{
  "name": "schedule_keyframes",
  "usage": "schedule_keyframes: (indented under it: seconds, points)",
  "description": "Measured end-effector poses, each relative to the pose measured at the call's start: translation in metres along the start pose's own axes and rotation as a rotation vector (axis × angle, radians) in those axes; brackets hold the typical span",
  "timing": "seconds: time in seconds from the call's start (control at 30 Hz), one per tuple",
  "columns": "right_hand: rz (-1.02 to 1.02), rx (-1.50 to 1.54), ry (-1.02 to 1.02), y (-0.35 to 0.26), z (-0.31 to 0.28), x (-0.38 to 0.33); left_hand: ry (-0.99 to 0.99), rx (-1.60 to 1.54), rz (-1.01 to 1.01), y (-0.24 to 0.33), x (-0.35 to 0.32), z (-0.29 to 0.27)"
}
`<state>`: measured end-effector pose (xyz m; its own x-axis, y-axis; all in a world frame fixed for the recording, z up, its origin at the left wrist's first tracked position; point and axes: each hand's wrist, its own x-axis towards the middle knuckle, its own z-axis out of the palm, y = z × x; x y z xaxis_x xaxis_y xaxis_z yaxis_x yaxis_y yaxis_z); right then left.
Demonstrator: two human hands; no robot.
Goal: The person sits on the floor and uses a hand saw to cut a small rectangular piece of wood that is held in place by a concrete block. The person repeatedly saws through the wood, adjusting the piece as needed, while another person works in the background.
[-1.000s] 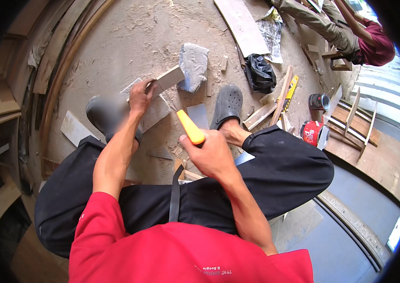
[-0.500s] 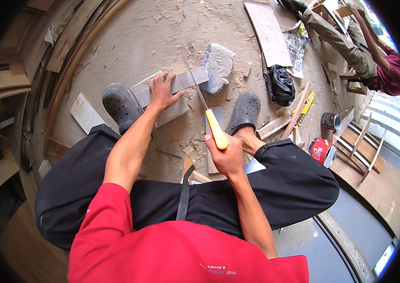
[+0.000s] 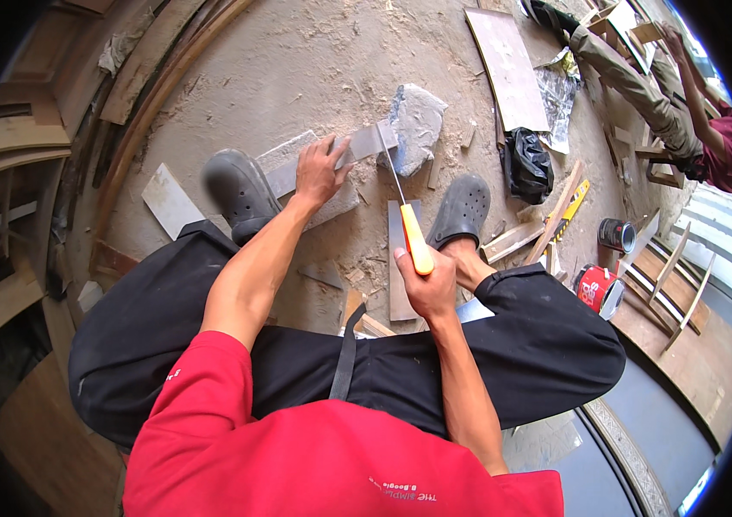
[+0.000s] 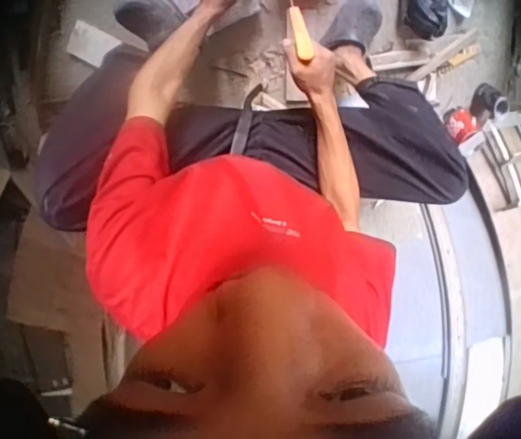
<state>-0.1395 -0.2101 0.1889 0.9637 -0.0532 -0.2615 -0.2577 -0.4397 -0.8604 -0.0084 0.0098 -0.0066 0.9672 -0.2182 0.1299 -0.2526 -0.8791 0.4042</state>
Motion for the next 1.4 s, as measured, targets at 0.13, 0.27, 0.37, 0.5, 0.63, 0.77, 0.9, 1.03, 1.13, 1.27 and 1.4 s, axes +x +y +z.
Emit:
schedule_keyframes:
  seconds: [0.13, 0.27, 0.37, 0.5, 0.63, 0.77, 0.9, 1.03, 1.13, 1.27, 1.4]
  points:
    - [-0.074, -0.031, -0.081, 0.003, 0.002, -0.001, 0.049, -0.096, -0.270, -0.004, 0.001, 0.010]
    - [-0.154, 0.006, -0.042, 0.016, 0.018, -0.003, -0.171, -0.067, -0.465, 0.008, 0.012, 0.007]
    - [-0.138, -0.047, -0.084, 0.021, 0.020, -0.002, -0.137, -0.087, -0.535, 0.006, 0.013, 0.008]
    - [-0.115, -0.032, -0.107, 0.024, 0.018, 0.001, -0.143, -0.100, -0.633, 0.003, 0.020, 0.015]
    - [-0.165, -0.066, -0.124, 0.024, 0.017, 0.001, -0.156, -0.119, -0.733, -0.006, 0.024, 0.024]
    - [-0.142, -0.064, -0.139, 0.023, 0.015, 0.000, -0.175, -0.105, -0.758, -0.008, 0.027, 0.026]
    - [-0.152, -0.082, -0.142, 0.025, 0.014, -0.003, -0.191, -0.111, -0.764, -0.001, 0.028, 0.021]
    - [-0.177, -0.071, -0.140, 0.020, 0.011, -0.004, -0.200, -0.071, -0.753, -0.002, 0.028, 0.021]
    - [-0.175, -0.069, -0.142, 0.017, 0.009, -0.004, -0.204, -0.065, -0.752, -0.003, 0.029, 0.021]
    - [-0.135, -0.062, -0.139, 0.020, 0.010, -0.008, -0.237, -0.084, -0.776, 0.002, 0.032, 0.017]
    - [-0.116, -0.016, -0.145, 0.019, 0.009, -0.013, -0.293, -0.069, -0.782, -0.005, 0.033, 0.019]
